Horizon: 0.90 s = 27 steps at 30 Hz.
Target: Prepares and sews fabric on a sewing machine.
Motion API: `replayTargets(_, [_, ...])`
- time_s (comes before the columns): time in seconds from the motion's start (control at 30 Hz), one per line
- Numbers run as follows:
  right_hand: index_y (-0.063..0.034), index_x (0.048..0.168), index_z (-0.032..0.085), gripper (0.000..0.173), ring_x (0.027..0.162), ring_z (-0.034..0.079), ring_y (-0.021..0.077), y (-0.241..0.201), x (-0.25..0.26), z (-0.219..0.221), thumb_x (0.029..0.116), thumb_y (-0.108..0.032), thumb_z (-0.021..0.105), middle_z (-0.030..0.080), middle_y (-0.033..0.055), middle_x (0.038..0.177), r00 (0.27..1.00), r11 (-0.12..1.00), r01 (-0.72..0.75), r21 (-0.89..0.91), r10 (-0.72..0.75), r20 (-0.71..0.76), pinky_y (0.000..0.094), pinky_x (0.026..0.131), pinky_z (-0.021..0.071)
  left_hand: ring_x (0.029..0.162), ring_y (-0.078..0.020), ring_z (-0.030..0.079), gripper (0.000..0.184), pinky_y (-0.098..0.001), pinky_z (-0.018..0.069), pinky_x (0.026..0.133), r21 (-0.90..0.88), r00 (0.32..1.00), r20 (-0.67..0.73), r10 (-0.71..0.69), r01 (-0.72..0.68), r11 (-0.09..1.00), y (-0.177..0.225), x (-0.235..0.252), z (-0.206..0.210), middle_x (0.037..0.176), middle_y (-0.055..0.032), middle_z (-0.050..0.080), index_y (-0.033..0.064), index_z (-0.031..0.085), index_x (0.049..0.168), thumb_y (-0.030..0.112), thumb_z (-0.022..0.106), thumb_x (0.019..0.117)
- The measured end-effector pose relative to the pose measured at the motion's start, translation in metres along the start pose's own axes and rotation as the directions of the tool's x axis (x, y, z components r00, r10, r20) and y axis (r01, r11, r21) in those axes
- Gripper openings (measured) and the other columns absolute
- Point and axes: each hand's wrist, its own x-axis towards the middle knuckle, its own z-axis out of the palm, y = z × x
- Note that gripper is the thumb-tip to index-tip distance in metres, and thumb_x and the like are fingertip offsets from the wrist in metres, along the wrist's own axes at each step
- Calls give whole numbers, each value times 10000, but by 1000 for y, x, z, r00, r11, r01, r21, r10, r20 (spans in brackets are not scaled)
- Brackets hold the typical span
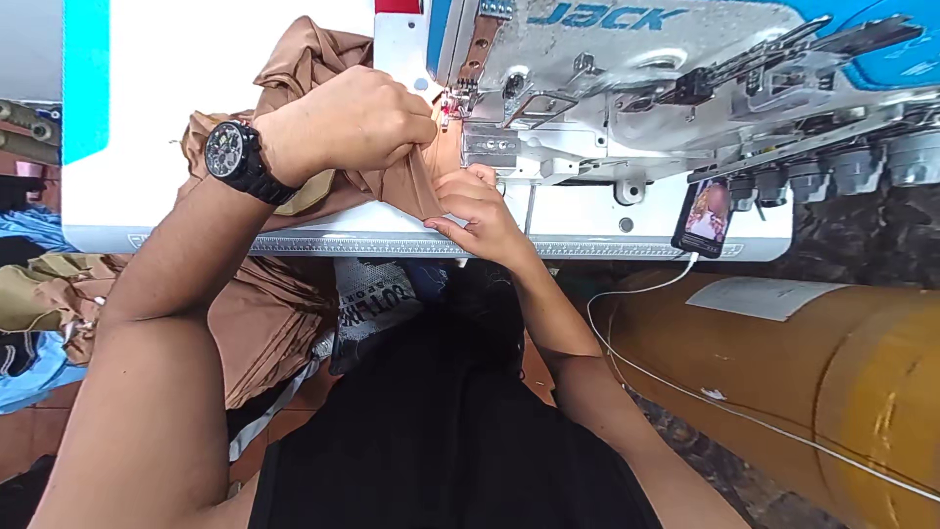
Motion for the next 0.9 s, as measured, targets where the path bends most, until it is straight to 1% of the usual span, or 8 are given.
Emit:
replayTargets(0.13, [-50, 842, 768, 188, 1078, 681, 216, 0, 0, 0, 947, -198, 714, 762, 79, 935, 1000, 1000, -4, 5, 4, 1, 487, 1021, 413, 798, -379, 689, 269, -529, 512, 665, 1, 1000, 2, -5, 5, 1000, -1, 0, 1, 840, -180, 674, 1, 644, 892, 69, 411, 1007])
replayTargets(0.3, [-50, 840, 766, 191, 1075, 682, 217, 0, 0, 0, 949, -197, 712, 762, 82, 939, 1000, 1000, -4, 12, 4, -1, 489, 1018, 414, 831, -384, 694, 263, -536, 521, 691, -6, 1000, 10, -10, 10, 1000, -2, 0, -1, 860, -183, 680, -1, 644, 888, 64, 419, 1007])
replayTargets(0.37, [-52, 856, 773, 188, 1083, 678, 213, 0, 0, 0, 951, -202, 713, 764, 77, 950, 1000, 1000, -10, 12, 10, 1, 487, 1023, 410, 820, -385, 692, 257, -536, 518, 678, -8, 1000, 10, -8, 8, 1000, -3, 0, -1, 847, -182, 673, -1, 640, 880, 61, 423, 1002])
replayTargets(0.7, [-51, 842, 759, 203, 1102, 679, 221, -2, -1, -2, 956, -210, 704, 761, 82, 948, 1000, 1000, -12, 22, 13, -11, 504, 1052, 407, 820, -391, 689, 268, -542, 516, 667, -6, 1000, -14, -16, 16, 1000, -4, -2, -1, 855, -189, 669, -7, 641, 884, 67, 414, 1006])
replayTargets(0.73, [-52, 837, 755, 204, 1106, 678, 223, -2, -1, -2, 954, -211, 704, 760, 83, 951, 1000, 1000, -12, 25, 12, -13, 505, 1052, 408, 844, -389, 692, 269, -544, 521, 682, -8, 1000, -16, -19, 19, 1000, -3, -3, -1, 891, -189, 679, -5, 648, 891, 70, 415, 1003])
replayTargets(0.8, [-56, 838, 758, 198, 1100, 678, 221, -2, -1, -2, 953, -208, 704, 760, 77, 942, 1000, 999, -14, 36, 14, -16, 502, 1044, 410, 929, -381, 696, 280, -551, 533, 726, -35, 1000, -18, -5, 4, 999, 0, -5, -2, 1036, -183, 706, 1, 679, 907, 121, 434, 973])
replayTargets(0.87, [-61, 852, 771, 194, 1096, 676, 216, -2, -2, -2, 956, -211, 704, 762, 69, 947, 1000, 999, -19, 50, 19, -6, 505, 1044, 407, 982, -369, 689, 323, -553, 537, 749, -93, 1000, -16, 12, -13, 996, 8, -10, 0, 1186, -167, 708, 24, 691, 904, 280, 506, 969])
replayTargets(0.9, [-62, 851, 770, 192, 1099, 676, 216, -2, -3, -3, 955, -210, 704, 764, 69, 953, 1000, 998, -22, 58, 22, -1, 508, 1043, 407, 983, -358, 681, 406, -544, 529, 746, -110, 1000, -9, 5, -6, 994, 15, -13, 3, 1222, -154, 702, 42, 686, 927, 421, 547, 967])
